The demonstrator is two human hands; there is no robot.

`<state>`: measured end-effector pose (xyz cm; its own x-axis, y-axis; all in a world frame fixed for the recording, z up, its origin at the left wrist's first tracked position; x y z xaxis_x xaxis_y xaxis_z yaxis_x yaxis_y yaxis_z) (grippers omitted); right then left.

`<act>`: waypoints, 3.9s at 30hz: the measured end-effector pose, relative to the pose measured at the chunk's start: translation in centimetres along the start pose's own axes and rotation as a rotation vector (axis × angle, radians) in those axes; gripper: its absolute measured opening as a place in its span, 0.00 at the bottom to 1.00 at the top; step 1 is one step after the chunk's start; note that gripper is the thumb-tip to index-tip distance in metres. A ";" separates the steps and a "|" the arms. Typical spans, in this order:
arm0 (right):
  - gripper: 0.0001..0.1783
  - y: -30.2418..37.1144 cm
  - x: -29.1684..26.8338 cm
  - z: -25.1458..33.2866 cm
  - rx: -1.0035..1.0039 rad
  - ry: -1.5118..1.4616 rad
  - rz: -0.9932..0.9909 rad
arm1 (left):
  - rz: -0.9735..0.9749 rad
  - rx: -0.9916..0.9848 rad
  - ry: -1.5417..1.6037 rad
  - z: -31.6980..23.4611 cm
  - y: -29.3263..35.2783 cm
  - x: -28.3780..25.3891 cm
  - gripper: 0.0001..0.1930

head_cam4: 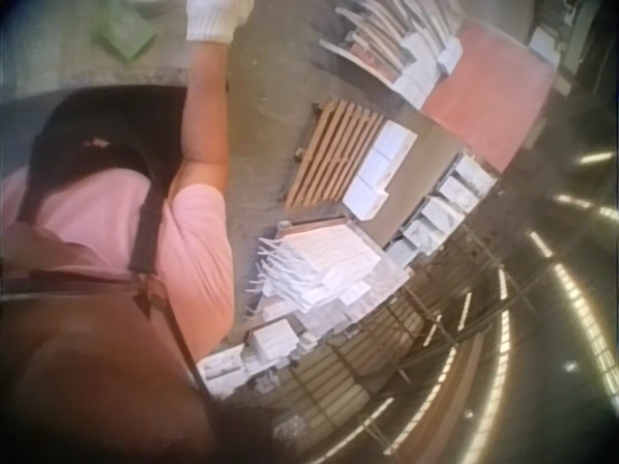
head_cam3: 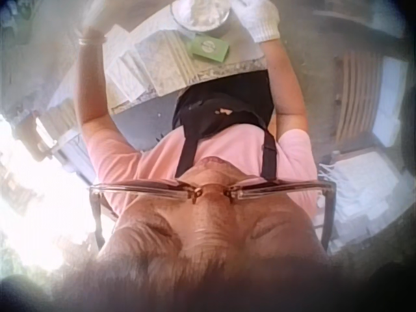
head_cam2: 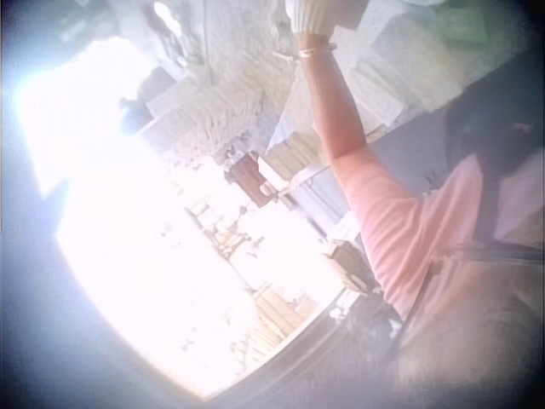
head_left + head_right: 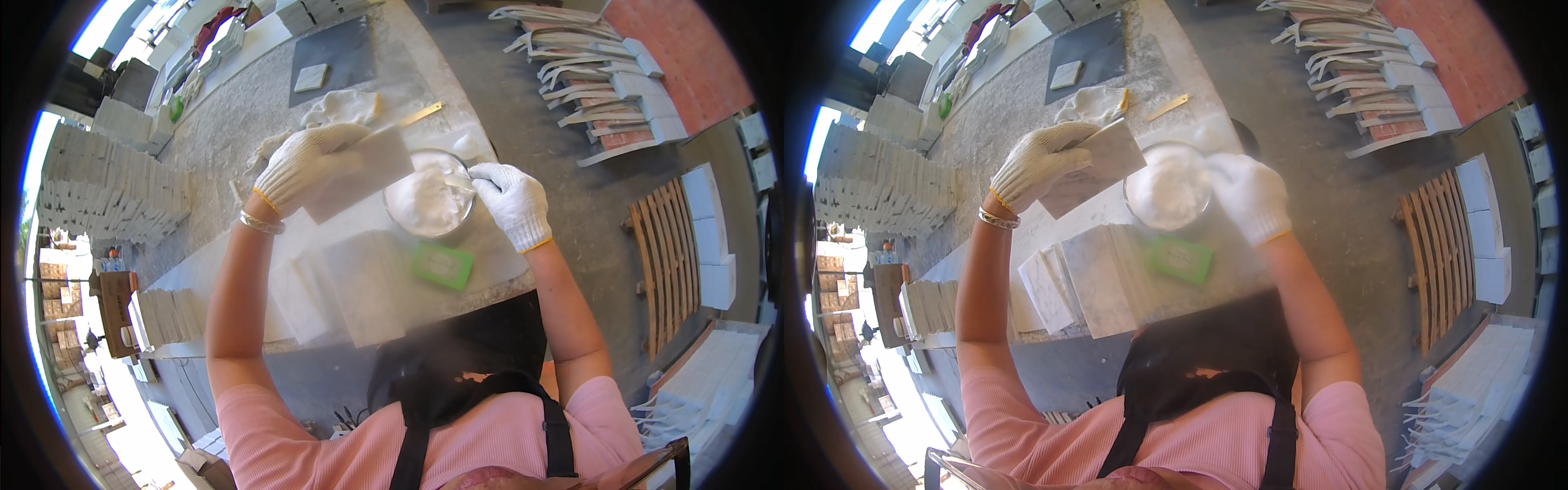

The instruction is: The person applies a white paste to the edges of rectangular tiles using a small metal spatula, then rubs the edges with a green abrasive block. The person repeats this process on multiple tiles, handling them one at a time and placing them back on the workbench.

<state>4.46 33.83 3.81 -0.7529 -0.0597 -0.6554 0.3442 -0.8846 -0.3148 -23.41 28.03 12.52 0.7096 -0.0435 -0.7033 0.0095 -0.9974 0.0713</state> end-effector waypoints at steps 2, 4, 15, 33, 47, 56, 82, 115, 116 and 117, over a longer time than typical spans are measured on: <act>0.10 -0.2 1.0 -0.3 0.041 0.004 0.022 | 0.041 -0.005 0.035 0.8 -1.0 0.9 0.23; 0.11 -0.2 2.2 -0.7 0.104 0.044 0.084 | 0.075 0.051 -0.111 1.4 -1.4 1.2 0.22; 0.11 -1.8 1.6 1.9 0.264 -0.549 0.134 | 0.147 -0.034 -0.119 2.8 -1.7 2.4 0.24; 0.17 3.9 -1.7 1.6 -0.089 0.244 0.001 | -0.107 0.149 -0.306 -4.8 4.2 0.1 0.19; 0.11 8.9 -3.8 3.1 0.208 -0.440 0.214 | 0.097 -0.274 0.212 -0.5 15.3 7.0 0.21; 0.17 8.6 -0.8 10.0 -0.207 -0.405 0.284 | -0.147 0.111 -0.336 -4.1 16.6 7.0 0.38; 0.15 8.3 0.9 11.9 -0.275 -0.286 0.301 | -0.328 0.110 -0.319 -2.5 18.8 8.6 0.49; 0.19 14.6 -2.1 4.7 0.516 -0.884 0.289 | 0.089 0.398 0.047 -11.6 21.7 16.1 0.34; 0.18 14.7 -2.3 4.9 0.493 -0.891 0.280 | 0.019 0.284 0.078 -10.9 21.7 15.3 0.30; 0.17 14.8 -2.6 5.3 0.463 -0.911 0.277 | -0.053 0.159 0.105 -10.0 21.6 14.5 0.27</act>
<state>8.53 18.43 4.42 -0.8834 -0.4410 0.1585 0.4654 -0.8655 0.1854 -5.82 6.46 10.94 0.7805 0.0076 -0.6251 -0.0562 -0.9950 -0.0823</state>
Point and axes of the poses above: each hand's wrist, its own y-axis away from the middle knuckle, its own x-axis out of the palm, z = x × y, the point moved 8 cm from there along -y, towards the middle knuckle, and after that the axes turned 4 degrees about -z, right-handed, at the moved point
